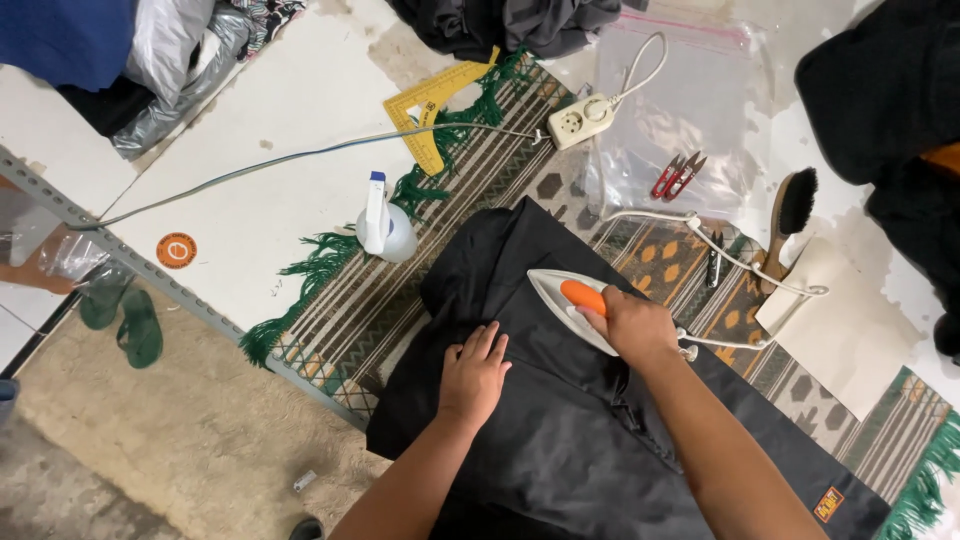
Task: The person is ironing a black garment on a mat on the floor, using a spray bottle and an electric iron.
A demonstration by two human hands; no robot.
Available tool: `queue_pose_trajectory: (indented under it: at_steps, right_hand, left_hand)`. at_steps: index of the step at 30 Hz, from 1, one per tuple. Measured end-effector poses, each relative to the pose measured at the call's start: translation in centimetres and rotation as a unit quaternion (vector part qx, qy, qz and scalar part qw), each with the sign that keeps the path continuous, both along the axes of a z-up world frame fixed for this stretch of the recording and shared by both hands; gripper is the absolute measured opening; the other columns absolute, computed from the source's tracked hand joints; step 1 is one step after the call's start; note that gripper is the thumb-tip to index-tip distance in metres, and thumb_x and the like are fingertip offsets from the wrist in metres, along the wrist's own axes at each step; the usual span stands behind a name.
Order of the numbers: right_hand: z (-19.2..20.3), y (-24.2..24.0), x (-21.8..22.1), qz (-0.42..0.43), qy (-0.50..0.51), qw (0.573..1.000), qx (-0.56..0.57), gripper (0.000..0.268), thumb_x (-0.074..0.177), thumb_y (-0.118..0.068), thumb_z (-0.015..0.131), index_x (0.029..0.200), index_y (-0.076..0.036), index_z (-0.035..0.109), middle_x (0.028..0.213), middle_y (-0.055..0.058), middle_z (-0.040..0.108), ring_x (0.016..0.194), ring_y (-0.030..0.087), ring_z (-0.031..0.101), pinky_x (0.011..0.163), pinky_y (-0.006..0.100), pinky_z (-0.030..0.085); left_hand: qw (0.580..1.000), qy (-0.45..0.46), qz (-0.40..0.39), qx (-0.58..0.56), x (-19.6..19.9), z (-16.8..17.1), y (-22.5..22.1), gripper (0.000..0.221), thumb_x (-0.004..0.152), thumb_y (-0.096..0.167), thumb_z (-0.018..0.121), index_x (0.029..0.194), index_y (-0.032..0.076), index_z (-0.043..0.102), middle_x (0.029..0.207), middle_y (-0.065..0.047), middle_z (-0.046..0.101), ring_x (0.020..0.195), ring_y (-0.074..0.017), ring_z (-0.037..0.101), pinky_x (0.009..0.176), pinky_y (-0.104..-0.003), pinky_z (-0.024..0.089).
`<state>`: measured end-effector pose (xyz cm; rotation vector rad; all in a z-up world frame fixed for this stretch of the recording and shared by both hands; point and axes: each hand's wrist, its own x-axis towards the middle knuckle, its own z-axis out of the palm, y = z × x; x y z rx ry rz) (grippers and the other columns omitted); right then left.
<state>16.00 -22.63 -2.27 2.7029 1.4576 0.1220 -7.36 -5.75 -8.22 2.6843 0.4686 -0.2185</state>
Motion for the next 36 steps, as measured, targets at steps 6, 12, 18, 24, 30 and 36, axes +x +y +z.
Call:
queue_pose_trajectory:
  at_steps: [6,12,18,24,30,36]
  right_hand:
    - [0.3,0.5,3.0,-0.145,0.050,0.981,-0.121,0.060,0.100,-0.075,0.037,0.100,-0.018,0.056,0.077,0.008,0.072,0.077,0.032,0.077,0.070,0.046,0.059]
    - [0.7,-1.2,3.6,-0.162,0.071,0.980,-0.087,0.058,0.099,-0.075,0.039,0.109,-0.020,0.056,0.080,0.008,0.073,0.082,0.032,0.077,0.075,0.045,0.060]
    - [-1.1,-0.7,1.9,0.079,0.010,0.997,0.003,0.048,0.095,-0.069,0.048,0.093,-0.022,0.059,0.066,0.002,0.066,0.061,0.025,0.070,0.059,0.035,0.057]
    - [-1.6,0.1,4.7,0.022,-0.072,0.997,0.003,0.053,0.096,-0.071,0.048,0.092,-0.020,0.058,0.060,0.001,0.060,0.058,0.024,0.068,0.053,0.036,0.054]
    - [2.1,-1.6,7.6,-0.179,0.116,0.970,-0.115,0.064,0.101,-0.076,0.036,0.110,-0.016,0.056,0.078,0.011,0.073,0.082,0.035,0.077,0.071,0.046,0.058]
    - [3.8,-12.7,10.8,-0.299,0.208,0.923,0.120,0.043,0.095,-0.060,0.071,0.127,-0.031,0.071,0.094,0.009,0.077,0.097,0.033,0.075,0.085,0.043,0.058]
  left_hand:
    - [0.999,-0.033,-0.004,0.033,-0.1,-0.2,-0.3,0.041,0.104,0.037,0.054,0.138,0.017,0.063,0.153,-0.008,0.052,0.140,-0.0219,0.049,0.098,-0.046,0.043]
    - [1.000,0.019,0.003,0.011,0.4,0.6,-0.2,0.042,0.104,0.037,0.051,0.141,0.020,0.061,0.156,-0.006,0.049,0.141,-0.0202,0.047,0.100,-0.047,0.042]
    - [1.000,0.008,-0.004,0.009,0.5,0.6,0.1,0.042,0.103,0.035,0.055,0.140,0.017,0.062,0.155,-0.007,0.050,0.141,-0.0227,0.048,0.099,-0.047,0.045]
    - [1.000,0.019,-0.022,0.012,0.5,0.9,0.4,0.043,0.103,0.037,0.055,0.140,0.017,0.061,0.154,-0.009,0.050,0.141,-0.0245,0.048,0.097,-0.047,0.048]
    - [0.998,0.046,-0.034,0.026,0.7,1.9,0.2,0.044,0.103,0.036,0.055,0.142,0.017,0.060,0.156,-0.009,0.047,0.141,-0.0243,0.048,0.097,-0.047,0.049]
    - [0.992,0.089,-0.029,0.081,2.1,5.2,-2.3,0.048,0.099,0.036,0.057,0.142,0.015,0.058,0.158,-0.011,0.043,0.146,-0.0264,0.040,0.100,-0.050,0.045]
